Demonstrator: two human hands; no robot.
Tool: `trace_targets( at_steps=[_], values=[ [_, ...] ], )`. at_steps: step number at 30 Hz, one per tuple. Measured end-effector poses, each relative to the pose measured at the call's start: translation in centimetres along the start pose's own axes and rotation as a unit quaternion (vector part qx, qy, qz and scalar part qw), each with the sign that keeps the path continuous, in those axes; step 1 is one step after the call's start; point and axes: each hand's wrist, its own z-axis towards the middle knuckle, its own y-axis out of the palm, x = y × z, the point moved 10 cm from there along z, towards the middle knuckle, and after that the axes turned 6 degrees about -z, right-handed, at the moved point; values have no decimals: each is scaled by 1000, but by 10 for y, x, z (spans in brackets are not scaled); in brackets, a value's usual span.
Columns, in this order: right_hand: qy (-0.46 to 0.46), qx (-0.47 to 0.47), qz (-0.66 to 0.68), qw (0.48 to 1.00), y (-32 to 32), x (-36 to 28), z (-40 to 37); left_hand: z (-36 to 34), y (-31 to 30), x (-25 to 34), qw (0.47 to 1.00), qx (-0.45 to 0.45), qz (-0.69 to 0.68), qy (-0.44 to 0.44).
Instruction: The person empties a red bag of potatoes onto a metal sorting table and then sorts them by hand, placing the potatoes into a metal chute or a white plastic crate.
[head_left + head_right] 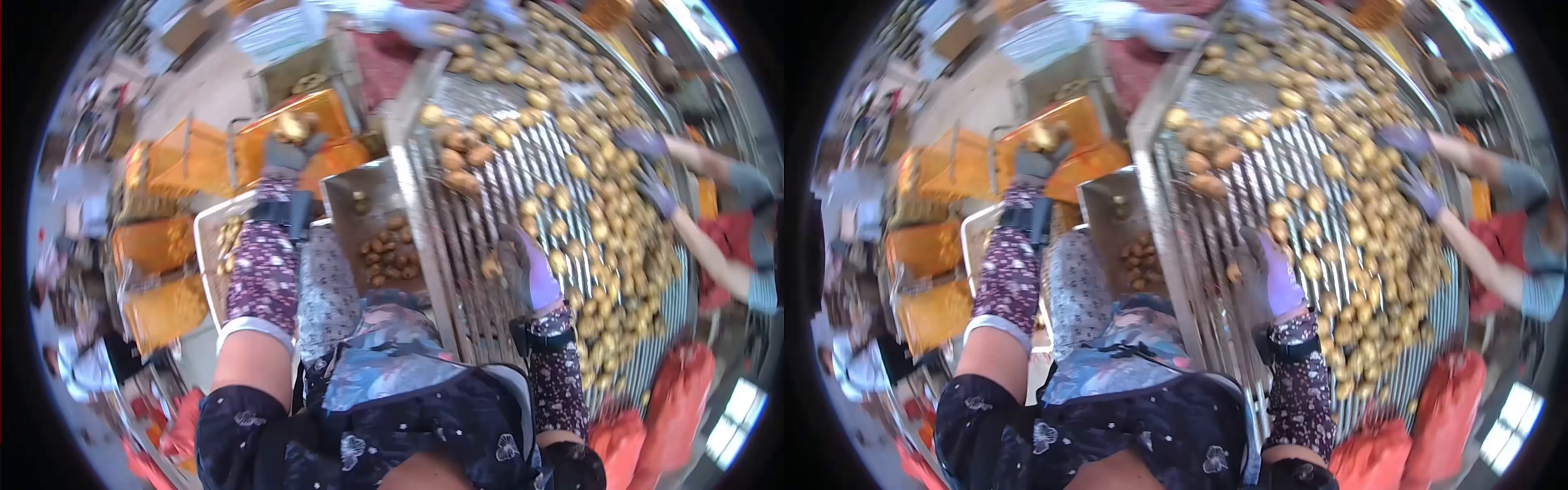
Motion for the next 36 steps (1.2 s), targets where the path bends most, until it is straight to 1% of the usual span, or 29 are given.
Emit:
trace_targets(
  at_steps=[1, 2, 3, 4, 5, 7, 8, 9, 10, 11, 12, 13, 14, 15, 16, 17, 19, 20, 21, 23, 25, 26, 27, 28, 29, 30, 33, 34, 36],
  values=[
    [33, 34, -8, 999, -18, 18, -15, 6, -8, -24, 998, 19, -22, -63],
    [77, 126, -27, 989, -43, 55, -35, 0, -8, -35, 889, 162, -341, -259],
    [39, 236, -155, 958, -77, 39, -53, -26, 21, -33, 629, 275, -588, -429],
    [80, 252, -199, 944, -81, 71, -75, -10, 15, -11, 827, 202, -443, -281],
    [118, 263, -239, 927, -80, 108, -98, -10, 25, 20, 952, 117, -264, -101],
    [81, 156, -272, 946, -29, 106, -104, -43, 81, 82, 971, -48, -231, -27],
    [109, 119, -410, 898, -10, 75, -99, -68, 119, 131, 971, -114, -209, -24],
    [82, 100, -265, 955, 2, 45, -86, -96, 158, 179, 966, -181, -186, -18],
    [32, 132, -248, 959, 34, 73, -85, -126, 195, 228, 956, -245, -162, -9],
    [54, 73, -96, 991, 50, 88, -78, -146, 226, 254, 941, -295, -101, 131],
    [93, 23, 54, 994, 66, 102, -73, -163, 257, 263, 922, -335, -26, 192],
    [104, -9, 107, 989, 58, 97, -71, -177, 277, 270, 893, -373, 49, 249],
    [117, -40, 158, 980, 50, 90, -70, -174, 283, 260, 889, -379, 107, 236],
    [31, -17, -27, 999, 7, 48, -54, -164, 287, 250, 882, -383, 165, 220],
    [128, -9, -243, 962, -16, 83, -39, -153, 290, 238, 873, -385, 222, 202],
    [1, 172, -247, 954, -66, 62, -31, -135, 282, 225, 897, -374, 198, 124],
    [59, 135, -383, 912, -96, 74, -6, -116, 268, 206, 925, -316, 201, 66],
    [38, 117, -453, 883, -90, 104, 4, -116, 269, 208, 938, -314, 136, 55],
    [55, 67, -425, 901, -88, 103, 15, -114, 270, 210, 947, -309, 70, 44],
    [138, -26, -396, 907, -87, 143, 40, -112, 273, 215, 947, -309, -87, -4],
    [151, -2, -332, 931, -93, 134, 46, -128, 275, 231, 906, -319, -268, -79],
    [190, -56, -283, 938, -84, 128, 44, -135, 279, 238, 865, -353, -330, -133],
    [249, -109, -261, 926, -70, 116, 36, -137, 282, 236, 857, -350, -344, -157],
    [265, -186, -293, 900, -52, 102, 31, -140, 285, 233, 848, -347, -358, -182],
    [182, -182, -328, 909, -37, 68, 28, -145, 289, 228, 837, -345, -370, -209],
    [75, -111, -309, 942, -23, 74, 22, -150, 297, 220, 823, -348, -390, -220],
    [50, -119, -419, 899, 12, 68, 36, -151, 303, 227, 777, -345, -440, -289],
    [62, -122, -396, 908, 17, 73, 44, -148, 304, 233, 768, -348, -454, -286],
    [96, -176, -336, 920, 13, 83, 57, -147, 306, 225, 713, -328, -525, -329]
  ],
)
